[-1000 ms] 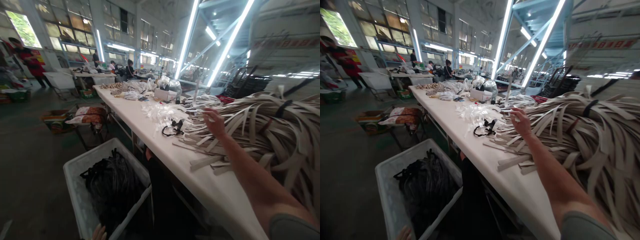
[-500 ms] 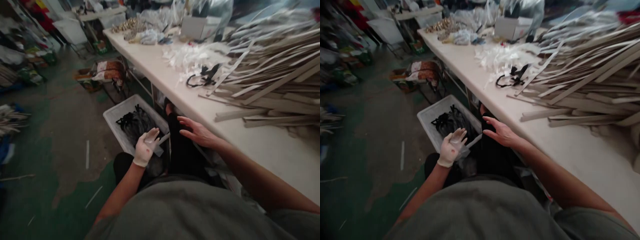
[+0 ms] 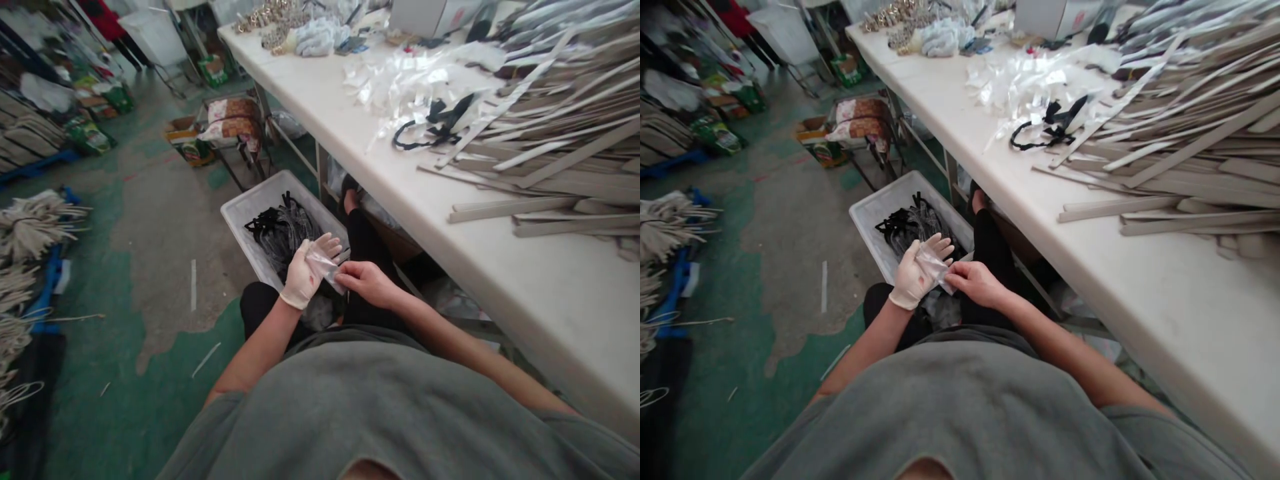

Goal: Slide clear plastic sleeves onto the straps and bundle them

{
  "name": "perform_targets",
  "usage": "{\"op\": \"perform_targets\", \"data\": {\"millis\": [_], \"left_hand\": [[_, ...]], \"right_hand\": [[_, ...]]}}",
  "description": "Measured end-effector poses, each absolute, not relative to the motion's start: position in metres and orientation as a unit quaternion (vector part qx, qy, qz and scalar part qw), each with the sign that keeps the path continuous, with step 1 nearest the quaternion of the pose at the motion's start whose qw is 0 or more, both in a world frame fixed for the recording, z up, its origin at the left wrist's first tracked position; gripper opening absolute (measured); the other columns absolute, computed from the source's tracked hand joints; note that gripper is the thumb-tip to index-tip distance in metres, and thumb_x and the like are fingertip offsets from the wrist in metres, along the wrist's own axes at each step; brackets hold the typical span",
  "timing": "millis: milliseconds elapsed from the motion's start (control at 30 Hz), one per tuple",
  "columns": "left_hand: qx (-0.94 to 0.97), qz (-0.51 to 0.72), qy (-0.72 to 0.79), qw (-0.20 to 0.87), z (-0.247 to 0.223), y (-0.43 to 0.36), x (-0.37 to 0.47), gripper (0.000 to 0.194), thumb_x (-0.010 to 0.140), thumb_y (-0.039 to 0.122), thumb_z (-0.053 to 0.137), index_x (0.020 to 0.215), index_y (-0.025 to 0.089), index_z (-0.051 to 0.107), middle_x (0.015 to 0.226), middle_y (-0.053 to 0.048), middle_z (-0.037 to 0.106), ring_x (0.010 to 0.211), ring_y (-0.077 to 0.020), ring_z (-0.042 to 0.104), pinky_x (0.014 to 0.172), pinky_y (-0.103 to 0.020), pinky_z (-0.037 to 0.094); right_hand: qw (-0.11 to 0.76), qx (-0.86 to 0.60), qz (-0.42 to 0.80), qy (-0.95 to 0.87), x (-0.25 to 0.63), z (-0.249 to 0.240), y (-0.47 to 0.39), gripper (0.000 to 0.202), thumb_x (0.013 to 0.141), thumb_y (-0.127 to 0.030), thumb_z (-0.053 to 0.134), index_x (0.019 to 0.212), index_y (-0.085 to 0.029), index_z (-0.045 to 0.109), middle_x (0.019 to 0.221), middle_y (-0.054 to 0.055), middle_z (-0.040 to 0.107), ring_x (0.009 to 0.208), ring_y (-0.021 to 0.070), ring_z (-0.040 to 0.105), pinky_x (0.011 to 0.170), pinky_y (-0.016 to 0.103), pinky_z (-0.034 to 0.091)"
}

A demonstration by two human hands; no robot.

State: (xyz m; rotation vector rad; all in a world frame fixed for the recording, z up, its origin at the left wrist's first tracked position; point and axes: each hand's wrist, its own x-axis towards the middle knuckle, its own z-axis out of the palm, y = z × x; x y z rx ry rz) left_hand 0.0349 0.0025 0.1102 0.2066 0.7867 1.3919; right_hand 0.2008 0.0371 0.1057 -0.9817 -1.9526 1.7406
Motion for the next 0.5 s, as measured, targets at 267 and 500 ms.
{"op": "perform_targets", "data": {"millis": [267, 500], "left_hand": [[0.217, 0.554, 0.485, 0.641, 0.067, -0.029, 0.063, 0.037, 0.075, 0.038, 0.079, 0.105, 0.016, 0.077, 0.112, -0.01, 0.075, 0.115, -0.0277, 0.065, 0.105, -0.036, 0.048], [0.191, 0.53, 0.566, 0.602, 0.049, -0.027, 0.037, 0.037, 0.066, 0.038, 0.086, 0.093, 0.015, 0.079, 0.093, -0.008, 0.078, 0.093, -0.0244, 0.072, 0.084, -0.028, 0.059]], "right_hand": [[0.16, -0.411, 0.459, -0.771, 0.209, 0.097, 0.039, 0.018, 0.085, -0.02, 0.057, 0.071, -0.016, 0.067, 0.065, -0.002, 0.066, 0.06, 0.0108, 0.055, 0.056, 0.02, 0.037], [0.117, -0.36, 0.383, -0.843, 0.219, 0.125, 0.053, 0.023, 0.088, -0.019, 0.058, 0.1, -0.024, 0.076, 0.089, -0.002, 0.076, 0.082, 0.0159, 0.069, 0.072, 0.022, 0.047]]}}
